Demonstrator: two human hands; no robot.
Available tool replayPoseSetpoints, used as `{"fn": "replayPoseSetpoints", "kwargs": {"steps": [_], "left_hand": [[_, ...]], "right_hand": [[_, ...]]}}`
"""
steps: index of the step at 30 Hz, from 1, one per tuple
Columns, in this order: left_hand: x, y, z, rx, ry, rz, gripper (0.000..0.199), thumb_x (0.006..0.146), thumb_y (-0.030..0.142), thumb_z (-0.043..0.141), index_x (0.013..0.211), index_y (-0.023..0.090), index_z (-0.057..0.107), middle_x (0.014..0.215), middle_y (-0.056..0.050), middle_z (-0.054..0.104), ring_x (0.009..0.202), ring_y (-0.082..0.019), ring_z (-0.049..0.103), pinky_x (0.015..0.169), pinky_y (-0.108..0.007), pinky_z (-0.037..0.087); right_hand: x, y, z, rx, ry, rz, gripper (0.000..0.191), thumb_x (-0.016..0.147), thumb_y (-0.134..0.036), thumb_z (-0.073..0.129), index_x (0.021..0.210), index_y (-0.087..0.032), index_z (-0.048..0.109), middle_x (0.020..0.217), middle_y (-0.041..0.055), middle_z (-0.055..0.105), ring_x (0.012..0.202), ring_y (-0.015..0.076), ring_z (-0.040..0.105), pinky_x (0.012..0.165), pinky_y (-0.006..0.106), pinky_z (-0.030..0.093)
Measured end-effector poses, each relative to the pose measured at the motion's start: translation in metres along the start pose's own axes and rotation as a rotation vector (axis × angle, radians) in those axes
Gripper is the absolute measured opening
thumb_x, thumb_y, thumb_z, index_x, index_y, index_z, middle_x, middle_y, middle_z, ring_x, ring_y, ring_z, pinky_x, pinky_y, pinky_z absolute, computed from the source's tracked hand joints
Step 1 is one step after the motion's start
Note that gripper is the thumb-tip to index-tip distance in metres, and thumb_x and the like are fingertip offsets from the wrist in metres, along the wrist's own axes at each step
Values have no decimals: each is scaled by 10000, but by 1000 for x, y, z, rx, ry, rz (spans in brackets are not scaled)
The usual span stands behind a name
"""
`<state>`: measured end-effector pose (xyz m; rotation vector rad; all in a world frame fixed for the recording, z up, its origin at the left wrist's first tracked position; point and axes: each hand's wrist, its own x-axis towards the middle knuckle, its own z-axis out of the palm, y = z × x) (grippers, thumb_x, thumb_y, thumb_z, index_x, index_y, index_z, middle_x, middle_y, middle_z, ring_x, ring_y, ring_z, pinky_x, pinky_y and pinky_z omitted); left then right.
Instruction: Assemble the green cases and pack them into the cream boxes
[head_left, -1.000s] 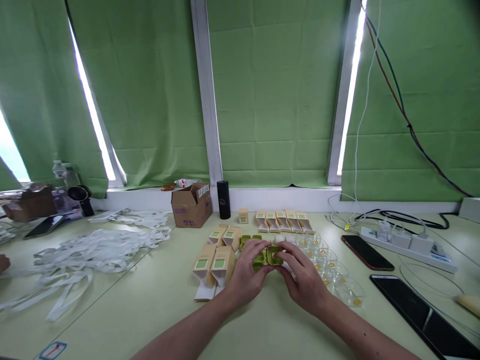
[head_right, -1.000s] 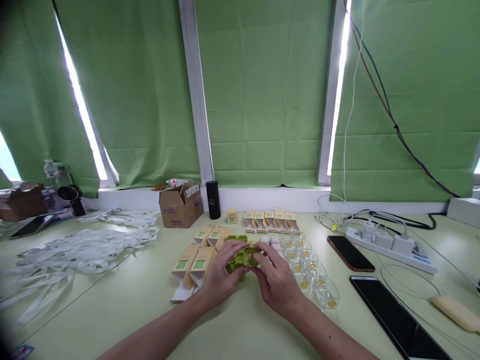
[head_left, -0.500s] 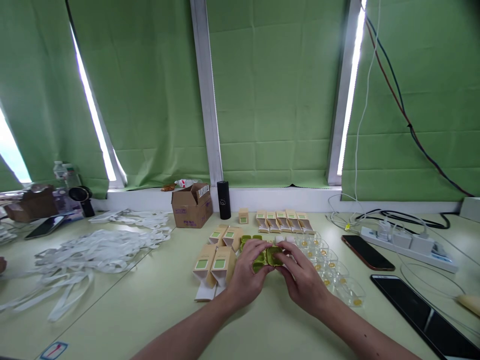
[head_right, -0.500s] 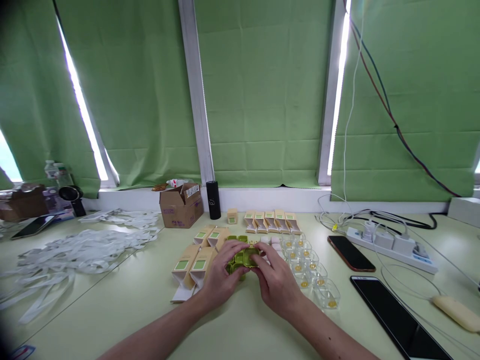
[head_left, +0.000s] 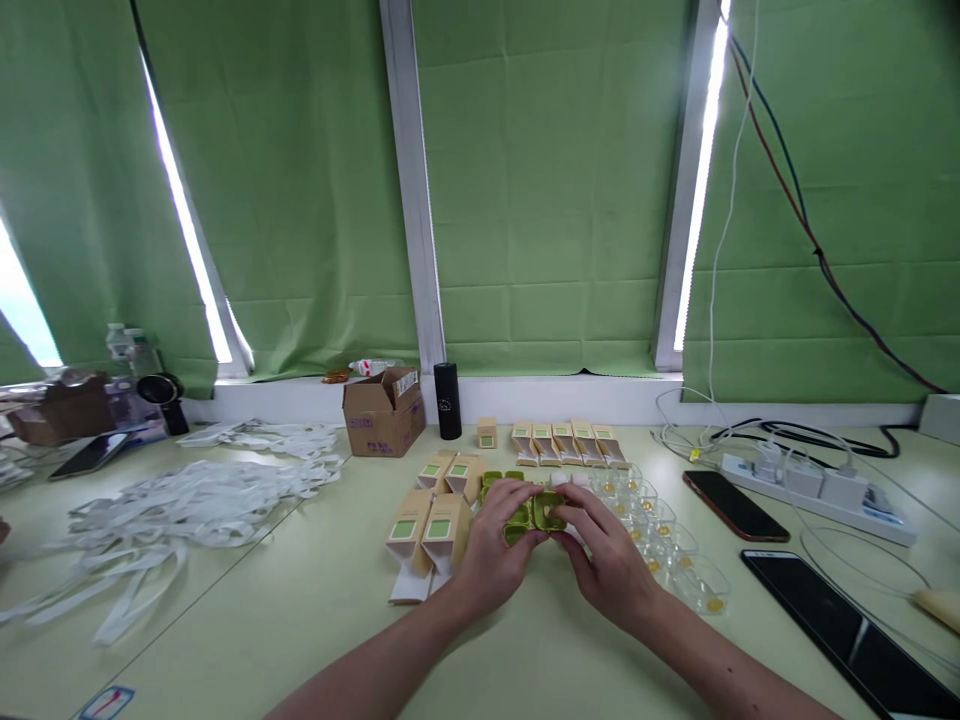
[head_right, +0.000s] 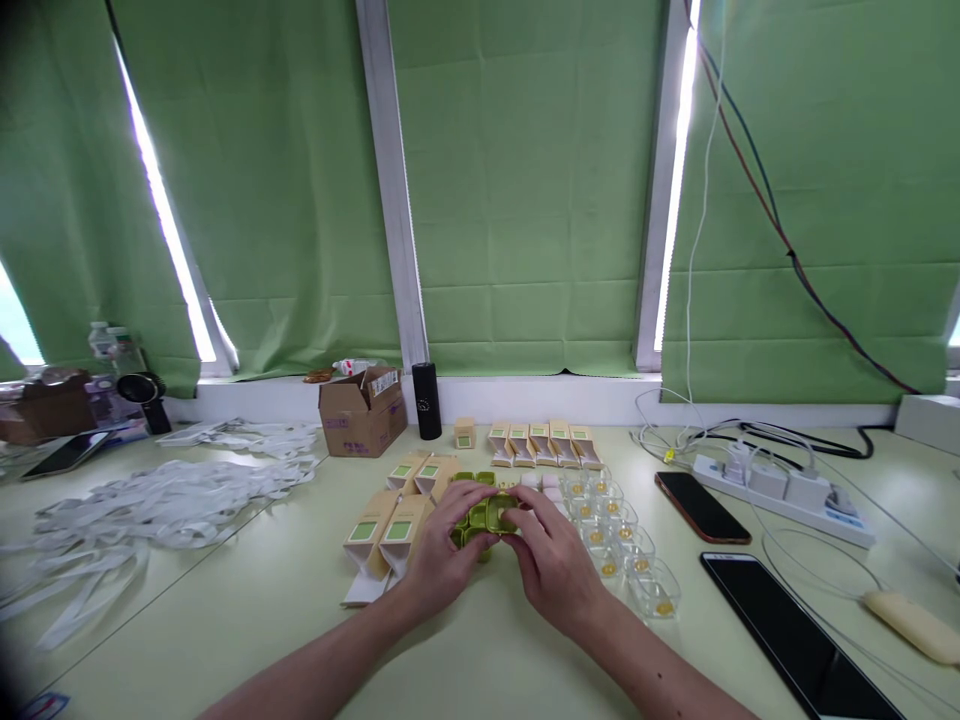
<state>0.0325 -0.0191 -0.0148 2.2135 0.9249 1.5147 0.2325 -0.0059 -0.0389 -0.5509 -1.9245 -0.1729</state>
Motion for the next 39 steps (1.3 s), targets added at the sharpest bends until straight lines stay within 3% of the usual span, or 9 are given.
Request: {"fn": "replayPoseSetpoints", "kwargs": {"steps": [23, 39], "left_hand": [[-1, 0, 1, 30, 46, 32, 462, 858, 116, 754, 1295, 254, 695, 1241, -111, 684, 1208, -301, 606, 1043, -491, 535], [-1, -2, 1, 31, 32, 61, 486, 876, 107, 738, 1331, 264, 675, 1256, -110, 676, 1221, -295, 590, 1052, -490, 525]], "right_hand": [[9, -6, -5, -17, 0, -72, 362, 976, -18, 495, 1253, -187, 657, 1327, 202, 624, 1214, 307, 659, 956, 485, 641], [4, -2, -1, -15, 2, -50, 385, 996, -44, 498, 1330, -191, 623, 1347, 202, 618, 1277, 315, 636, 1016, 514, 625]]}}
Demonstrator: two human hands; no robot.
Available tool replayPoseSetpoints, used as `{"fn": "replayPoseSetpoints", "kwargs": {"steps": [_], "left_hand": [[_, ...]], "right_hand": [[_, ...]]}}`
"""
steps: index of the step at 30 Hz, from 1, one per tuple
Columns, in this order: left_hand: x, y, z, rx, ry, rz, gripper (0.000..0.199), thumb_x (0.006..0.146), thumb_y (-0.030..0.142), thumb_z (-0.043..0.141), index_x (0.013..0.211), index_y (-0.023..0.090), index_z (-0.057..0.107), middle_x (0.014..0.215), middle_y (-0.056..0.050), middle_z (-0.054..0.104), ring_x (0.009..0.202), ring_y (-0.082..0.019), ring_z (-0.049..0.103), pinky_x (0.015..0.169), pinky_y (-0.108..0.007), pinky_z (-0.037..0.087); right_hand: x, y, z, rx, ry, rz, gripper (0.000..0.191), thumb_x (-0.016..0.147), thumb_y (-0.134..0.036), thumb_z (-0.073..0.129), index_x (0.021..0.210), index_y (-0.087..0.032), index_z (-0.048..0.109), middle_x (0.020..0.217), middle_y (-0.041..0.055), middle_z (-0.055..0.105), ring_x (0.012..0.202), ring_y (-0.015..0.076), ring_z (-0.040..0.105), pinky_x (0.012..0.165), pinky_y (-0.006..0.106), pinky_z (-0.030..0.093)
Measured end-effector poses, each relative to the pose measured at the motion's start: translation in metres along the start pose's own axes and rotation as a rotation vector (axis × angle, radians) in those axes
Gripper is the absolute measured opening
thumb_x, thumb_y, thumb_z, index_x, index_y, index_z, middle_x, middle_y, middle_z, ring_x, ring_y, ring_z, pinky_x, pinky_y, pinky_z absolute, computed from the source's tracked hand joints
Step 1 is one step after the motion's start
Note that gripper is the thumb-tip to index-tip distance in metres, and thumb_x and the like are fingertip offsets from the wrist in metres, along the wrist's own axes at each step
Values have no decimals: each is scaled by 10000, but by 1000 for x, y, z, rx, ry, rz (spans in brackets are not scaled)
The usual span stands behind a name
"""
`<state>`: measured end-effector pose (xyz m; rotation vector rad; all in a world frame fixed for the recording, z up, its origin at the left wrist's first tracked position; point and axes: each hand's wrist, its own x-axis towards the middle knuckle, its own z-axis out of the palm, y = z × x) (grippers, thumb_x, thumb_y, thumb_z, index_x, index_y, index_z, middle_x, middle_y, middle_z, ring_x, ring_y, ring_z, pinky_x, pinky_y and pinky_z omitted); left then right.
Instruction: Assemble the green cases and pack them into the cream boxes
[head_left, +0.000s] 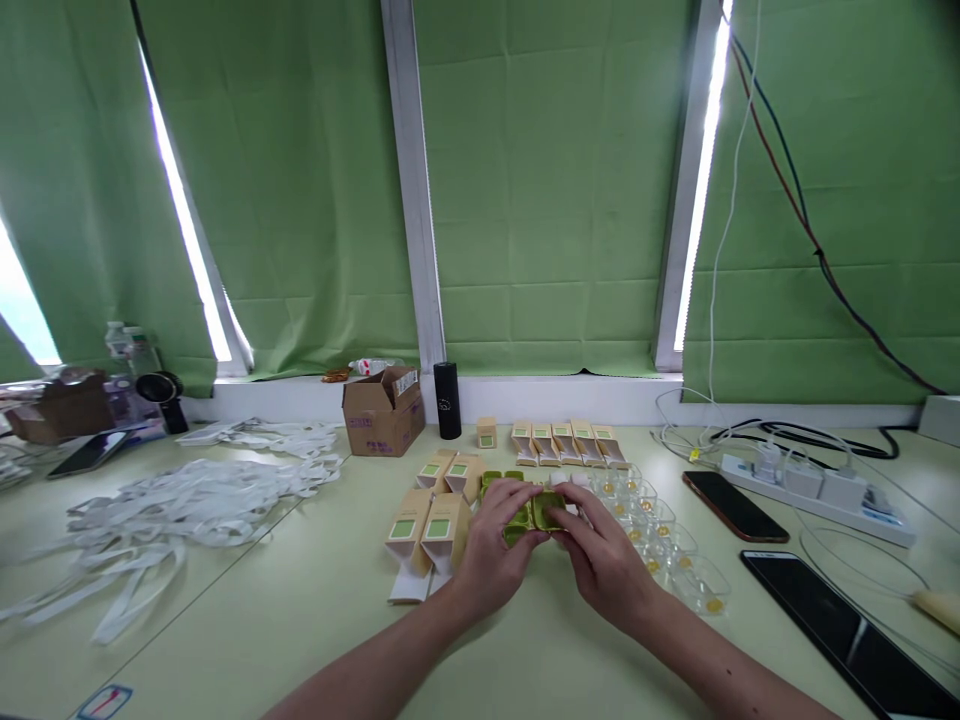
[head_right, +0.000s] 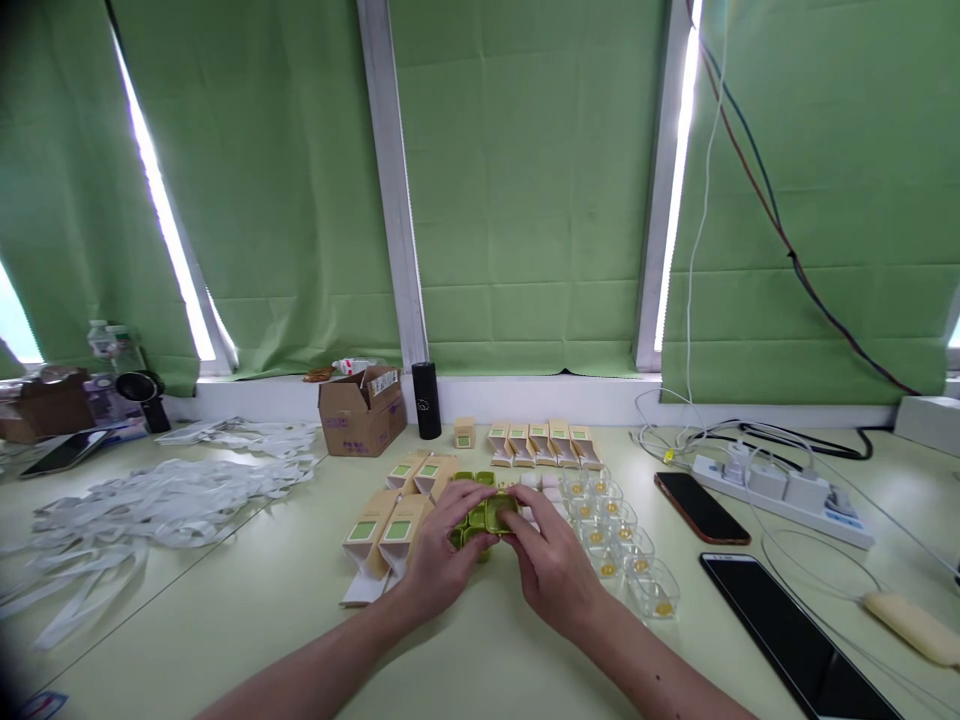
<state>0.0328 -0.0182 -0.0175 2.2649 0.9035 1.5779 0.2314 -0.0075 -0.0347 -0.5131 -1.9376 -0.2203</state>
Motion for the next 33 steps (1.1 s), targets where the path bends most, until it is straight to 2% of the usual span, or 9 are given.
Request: {"fn": "replayPoseSetpoints", "kwargs": {"steps": [8, 12, 17, 20, 23, 28, 33], "left_hand": [[-1, -2, 0, -4, 4, -7, 471, 891, 143, 731, 1341, 270, 679, 1258, -115, 683, 1221, -299, 599, 1050, -500, 533], [1, -2, -1, -18, 4, -26, 459, 906, 194, 737, 1355, 264, 678, 1259, -119, 692, 1226, -300, 612, 1056, -503, 533], [4, 1, -1, -58, 34, -182, 397, 912, 282, 736, 1306, 243, 700, 1202, -103, 729, 1126, -268, 674, 993, -440, 570], [5, 0, 1, -95, 82, -321, 304, 916, 316, 710, 1206, 227, 719, 1107, -81, 761, 1001, -234, 714, 878, -379, 604], [6, -3, 2, -117, 103, -379, 231, 912, 370, 706, 1065, 199, 728, 973, -63, 772, 905, -221, 730, 800, -349, 604], [8, -6, 4, -152, 106, -425, 256, 898, 441, 719, 912, 185, 707, 847, -49, 763, 803, -210, 733, 713, -316, 584], [8, -5, 4, -209, 73, -473, 341, 899, 513, 715, 825, 184, 668, 771, -34, 749, 726, -194, 731, 624, -269, 540]], "right_hand": [[2, 0, -1, 11, 24, 18, 353, 1009, -81, 510, 1305, -213, 649, 1322, 183, 661, 1257, 310, 669, 1014, 509, 631], [-2, 2, 0, 25, 37, 47, 371, 1012, -130, 553, 1372, -212, 585, 1332, 169, 690, 1308, 309, 652, 1066, 507, 606], [-6, 1, 1, 57, 22, 95, 487, 1013, -182, 568, 1491, -204, 475, 1416, 170, 663, 1369, 310, 613, 1100, 511, 578], [-6, 0, 1, 75, 4, 122, 493, 1025, -188, 539, 1512, -215, 472, 1466, 165, 632, 1401, 308, 589, 1093, 493, 585], [-6, 0, 2, 86, -4, 132, 526, 1031, -184, 524, 1549, -232, 448, 1461, 156, 638, 1375, 303, 612, 1049, 469, 616], [-8, 2, 4, 61, 8, 126, 543, 1032, -169, 524, 1565, -244, 451, 1390, 149, 681, 1295, 308, 663, 1028, 493, 627], [-9, 3, 6, 83, 7, 135, 541, 1023, -146, 528, 1551, -248, 466, 1348, 137, 694, 1273, 293, 663, 1025, 468, 624]]}}
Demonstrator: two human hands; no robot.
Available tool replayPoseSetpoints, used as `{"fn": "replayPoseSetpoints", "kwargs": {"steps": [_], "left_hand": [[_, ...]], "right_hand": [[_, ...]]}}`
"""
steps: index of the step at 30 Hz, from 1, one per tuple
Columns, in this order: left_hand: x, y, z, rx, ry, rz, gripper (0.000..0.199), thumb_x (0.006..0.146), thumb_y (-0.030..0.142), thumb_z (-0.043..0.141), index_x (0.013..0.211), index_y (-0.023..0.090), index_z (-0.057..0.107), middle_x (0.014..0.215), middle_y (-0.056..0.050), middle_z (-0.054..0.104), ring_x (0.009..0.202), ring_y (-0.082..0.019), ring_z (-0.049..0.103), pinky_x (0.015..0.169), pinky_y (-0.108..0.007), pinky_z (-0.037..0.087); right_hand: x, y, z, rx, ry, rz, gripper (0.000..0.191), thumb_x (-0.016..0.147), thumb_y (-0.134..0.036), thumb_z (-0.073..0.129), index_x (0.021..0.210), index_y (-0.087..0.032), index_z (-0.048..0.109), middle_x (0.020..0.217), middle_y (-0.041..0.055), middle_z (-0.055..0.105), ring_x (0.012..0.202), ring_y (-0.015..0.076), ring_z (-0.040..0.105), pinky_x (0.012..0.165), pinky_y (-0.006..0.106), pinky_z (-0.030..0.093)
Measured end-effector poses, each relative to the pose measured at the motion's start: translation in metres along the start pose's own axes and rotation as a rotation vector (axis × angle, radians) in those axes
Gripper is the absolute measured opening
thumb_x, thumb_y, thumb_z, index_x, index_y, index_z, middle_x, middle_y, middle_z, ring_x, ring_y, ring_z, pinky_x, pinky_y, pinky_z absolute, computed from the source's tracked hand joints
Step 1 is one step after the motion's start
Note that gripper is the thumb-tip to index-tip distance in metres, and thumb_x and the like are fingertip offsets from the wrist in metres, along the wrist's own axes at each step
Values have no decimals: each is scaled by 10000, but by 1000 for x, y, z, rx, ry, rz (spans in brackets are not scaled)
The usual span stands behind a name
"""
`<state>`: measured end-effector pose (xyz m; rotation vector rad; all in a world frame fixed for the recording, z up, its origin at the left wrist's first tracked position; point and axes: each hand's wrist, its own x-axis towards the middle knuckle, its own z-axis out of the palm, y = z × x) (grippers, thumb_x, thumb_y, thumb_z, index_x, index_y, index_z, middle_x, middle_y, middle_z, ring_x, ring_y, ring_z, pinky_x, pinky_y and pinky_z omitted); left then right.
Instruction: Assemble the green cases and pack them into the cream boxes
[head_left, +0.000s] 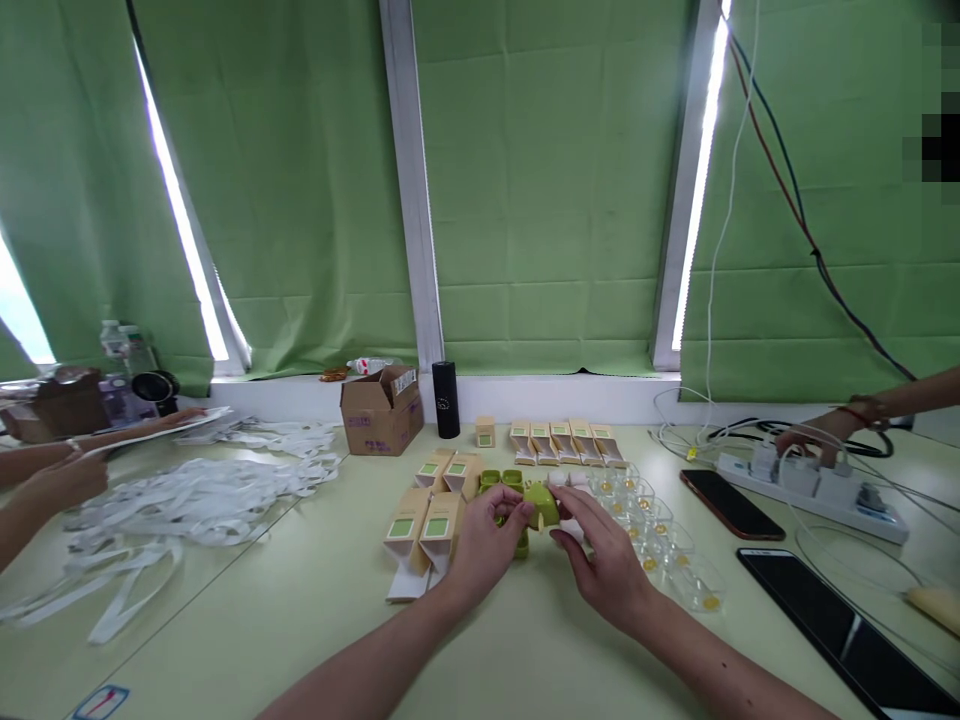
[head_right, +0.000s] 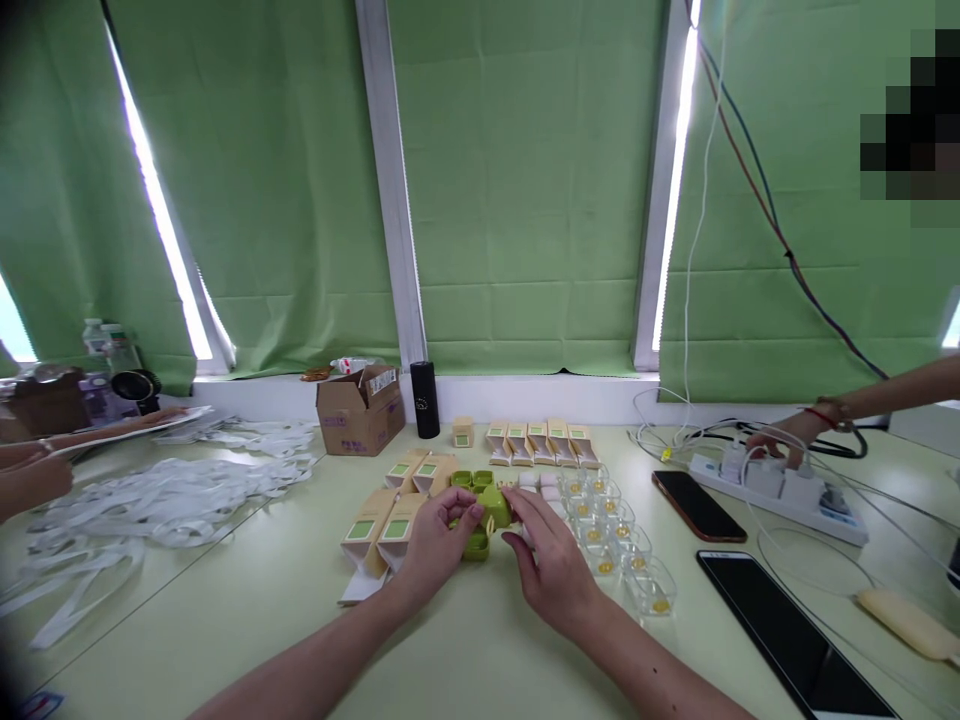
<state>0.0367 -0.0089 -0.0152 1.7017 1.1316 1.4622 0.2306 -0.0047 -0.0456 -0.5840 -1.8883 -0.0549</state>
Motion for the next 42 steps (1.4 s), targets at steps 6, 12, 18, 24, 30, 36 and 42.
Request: {"fn": "replayPoseSetpoints", "kwargs": {"steps": [6, 12, 18, 24, 30, 36, 42], "left_hand": [[-4, 5, 1, -96, -69, -99, 405, 858, 563, 761, 785, 189, 622, 680, -17, 740, 643, -199, 751, 562, -248, 526], [-4, 6, 1, -114, -83, -122, 462, 858, 629, 730, 760, 197, 597, 609, -8, 712, 562, -187, 719, 523, -239, 496], [-3, 8, 0, -111, -121, -32, 503, 959, 647, 577, 750, 190, 610, 660, -17, 681, 600, -178, 674, 565, -265, 502], [-6, 6, -5, 58, -85, 149, 208, 994, 387, 606, 1044, 192, 659, 994, -79, 718, 918, -219, 665, 823, -330, 532], [-9, 11, -9, 189, -117, 346, 372, 926, 170, 628, 1291, 238, 603, 1280, -115, 625, 1218, -282, 565, 1016, -432, 503], [-10, 13, -9, 255, -214, 479, 557, 886, 52, 613, 1398, 259, 544, 1332, -111, 614, 1322, -306, 458, 1109, -505, 466], [-12, 12, -8, 338, -257, 552, 601, 866, -1, 605, 1394, 285, 580, 1360, -97, 615, 1337, -304, 432, 1156, -535, 424]], "right_hand": [[1, -2, -1, 41, -17, 64, 503, 1010, -163, 557, 1504, -245, 512, 1303, 139, 690, 1217, 296, 664, 995, 469, 618], [6, -4, -4, 197, -68, 173, 394, 996, -222, 603, 1390, -245, 601, 1281, 144, 653, 1095, 280, 673, 907, 437, 633], [6, -5, 0, 491, -75, 393, 377, 978, -323, 674, 1350, -278, 628, 1365, 117, 639, 1239, 298, 632, 1020, 473, 583], [6, -2, 1, 740, -42, 559, 409, 916, -444, 774, 1272, -272, 668, 1279, 111, 707, 1156, 303, 697, 1042, 487, 566], [8, -3, -1, 848, -14, 623, 435, 877, -503, 812, 1216, -254, 705, 1207, 119, 733, 1070, 292, 721, 955, 430, 601], [11, -7, -3, 830, -47, 641, 419, 886, -561, 779, 1148, -239, 718, 1120, 108, 743, 952, 266, 728, 849, 383, 601], [11, -5, 0, 736, -77, 663, 452, 871, -591, 777, 1126, -224, 708, 1038, 89, 734, 835, 229, 701, 802, 368, 583]]}}
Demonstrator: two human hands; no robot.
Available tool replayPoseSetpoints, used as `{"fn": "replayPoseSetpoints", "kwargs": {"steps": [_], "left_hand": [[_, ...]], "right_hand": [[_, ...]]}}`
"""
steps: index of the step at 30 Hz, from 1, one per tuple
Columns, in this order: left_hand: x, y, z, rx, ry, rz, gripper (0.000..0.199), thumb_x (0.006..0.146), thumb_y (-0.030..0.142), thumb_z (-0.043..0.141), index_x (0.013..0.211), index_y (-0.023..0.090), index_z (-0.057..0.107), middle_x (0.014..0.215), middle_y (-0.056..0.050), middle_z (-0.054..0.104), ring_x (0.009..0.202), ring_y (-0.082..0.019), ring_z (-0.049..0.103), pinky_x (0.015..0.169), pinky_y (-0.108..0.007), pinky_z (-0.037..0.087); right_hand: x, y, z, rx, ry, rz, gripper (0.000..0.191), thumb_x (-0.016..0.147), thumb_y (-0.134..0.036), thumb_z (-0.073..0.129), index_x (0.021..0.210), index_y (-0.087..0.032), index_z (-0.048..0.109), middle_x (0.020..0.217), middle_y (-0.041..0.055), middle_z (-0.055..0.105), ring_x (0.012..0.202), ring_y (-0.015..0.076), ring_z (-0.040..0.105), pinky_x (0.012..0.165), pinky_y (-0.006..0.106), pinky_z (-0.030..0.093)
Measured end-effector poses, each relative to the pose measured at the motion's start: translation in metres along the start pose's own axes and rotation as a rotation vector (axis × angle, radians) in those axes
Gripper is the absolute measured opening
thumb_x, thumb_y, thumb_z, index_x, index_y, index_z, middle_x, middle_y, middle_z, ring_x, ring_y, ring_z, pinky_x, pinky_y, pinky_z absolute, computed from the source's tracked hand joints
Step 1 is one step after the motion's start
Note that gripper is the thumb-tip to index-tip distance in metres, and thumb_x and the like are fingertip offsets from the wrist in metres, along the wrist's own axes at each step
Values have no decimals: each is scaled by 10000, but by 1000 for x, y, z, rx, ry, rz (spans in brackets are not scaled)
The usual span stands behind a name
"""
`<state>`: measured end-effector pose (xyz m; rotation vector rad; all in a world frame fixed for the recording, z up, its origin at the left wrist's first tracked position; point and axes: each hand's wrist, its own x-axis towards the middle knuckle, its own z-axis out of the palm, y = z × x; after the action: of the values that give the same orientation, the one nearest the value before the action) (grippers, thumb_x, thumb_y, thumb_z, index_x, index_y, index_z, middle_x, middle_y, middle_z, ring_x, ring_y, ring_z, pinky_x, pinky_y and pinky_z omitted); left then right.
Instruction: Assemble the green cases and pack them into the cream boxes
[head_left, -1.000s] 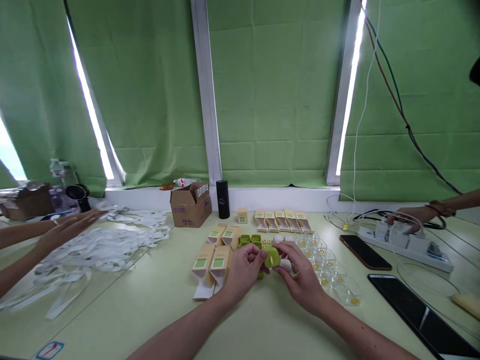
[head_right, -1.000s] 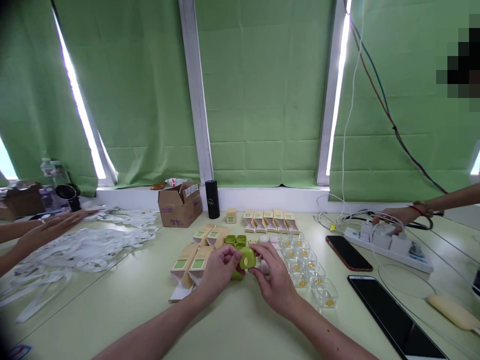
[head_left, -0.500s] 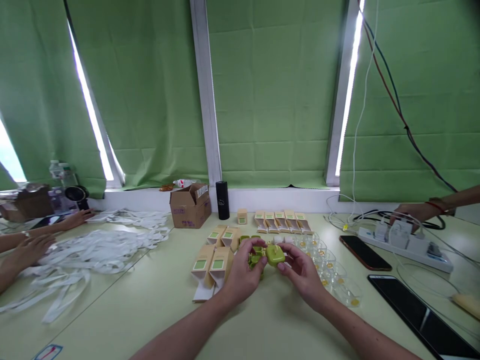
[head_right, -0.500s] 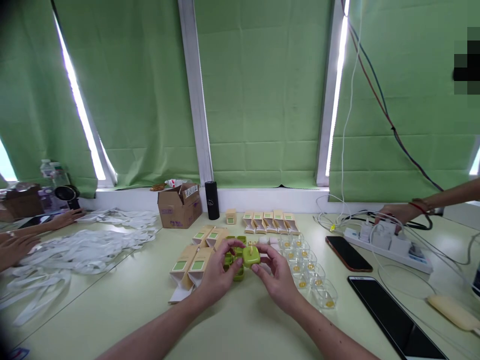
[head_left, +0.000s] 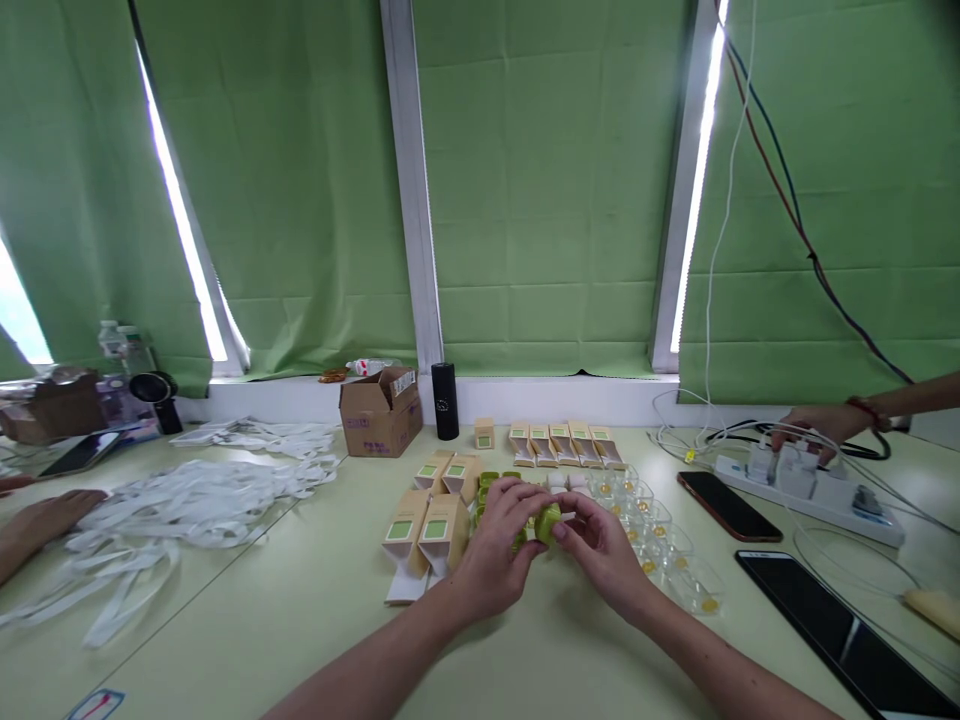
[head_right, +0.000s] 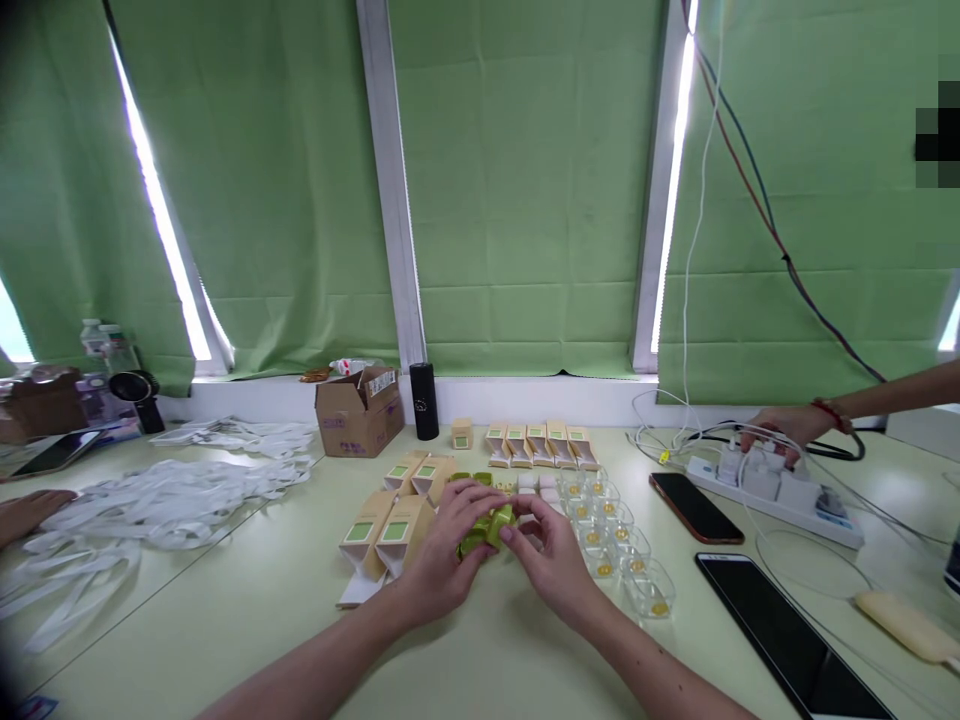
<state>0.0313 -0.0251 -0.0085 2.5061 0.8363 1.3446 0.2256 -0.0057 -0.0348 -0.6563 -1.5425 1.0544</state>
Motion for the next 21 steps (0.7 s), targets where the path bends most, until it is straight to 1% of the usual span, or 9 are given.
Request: {"fn": "replayPoseSetpoints", "kwargs": {"steps": [3, 6, 7, 8, 10, 12, 14, 17, 21], "left_hand": [[1, 1, 0, -35, 13, -48, 547, 858, 10, 640, 1330, 286, 629, 1332, -86, 642, 1338, -301, 442, 1162, -528, 419], [4, 2, -1, -132, 64, -156, 547, 820, 15, 683, 1297, 282, 655, 1292, -83, 659, 1335, -301, 469, 1146, -502, 436], [5, 2, -1, -174, 84, -202, 542, 809, 18, 689, 1282, 282, 669, 1282, -83, 656, 1322, -299, 491, 1133, -489, 448], [5, 2, -1, -218, 101, -249, 531, 801, 26, 694, 1266, 281, 684, 1277, -85, 650, 1302, -296, 517, 1117, -477, 462], [7, 0, 0, -315, 133, -331, 490, 802, 61, 711, 1243, 275, 707, 1283, -93, 638, 1253, -289, 570, 1090, -461, 479], [8, -4, 2, -429, 167, -387, 452, 805, 121, 754, 1233, 260, 712, 1292, -107, 648, 1213, -289, 605, 1078, -461, 484], [9, -9, 5, -563, 206, -425, 461, 788, 180, 812, 1232, 243, 702, 1277, -120, 680, 1194, -290, 621, 1066, -461, 487], [10, -15, 7, -744, 249, -477, 522, 737, 224, 881, 1221, 227, 685, 1249, -125, 716, 1145, -272, 644, 1008, -431, 513], [12, -16, 6, -861, 299, -539, 580, 686, 256, 933, 1205, 218, 677, 1252, -118, 728, 1096, -242, 669, 944, -391, 540]], "right_hand": [[-1, -1, -1, -55, 35, -11, 452, 895, -620, 732, 1103, -218, 726, 997, 82, 730, 830, 226, 686, 760, 342, 569], [-3, -5, -3, -83, 78, -24, 474, 952, -657, 622, 1075, -217, 747, 843, 57, 704, 797, 229, 669, 711, 323, 549], [-3, -7, -3, -84, 91, -28, 476, 961, -659, 603, 1068, -219, 750, 823, 54, 700, 802, 233, 669, 714, 322, 548], [-3, -9, -4, -82, 103, -32, 471, 962, -657, 599, 1057, -222, 753, 830, 56, 707, 822, 239, 674, 730, 325, 550], [-2, -12, -6, -76, 123, -43, 454, 954, -650, 612, 1029, -226, 755, 907, 71, 734, 896, 256, 689, 792, 339, 558], [0, -12, -8, -81, 147, -51, 448, 952, -647, 614, 999, -225, 756, 956, 82, 748, 939, 266, 694, 832, 351, 557], [2, -12, -12, -99, 188, -54, 444, 955, -641, 610, 981, -222, 755, 950, 85, 750, 926, 263, 693, 822, 352, 552], [8, -11, -20, -161, 261, -64, 419, 964, -610, 604, 999, -219, 750, 920, 82, 748, 896, 259, 683, 798, 355, 539], [19, -18, -37, -351, 320, -69, 342, 963, -524, 606, 1041, -222, 745, 934, 81, 759, 874, 261, 670, 766, 368, 514]]}}
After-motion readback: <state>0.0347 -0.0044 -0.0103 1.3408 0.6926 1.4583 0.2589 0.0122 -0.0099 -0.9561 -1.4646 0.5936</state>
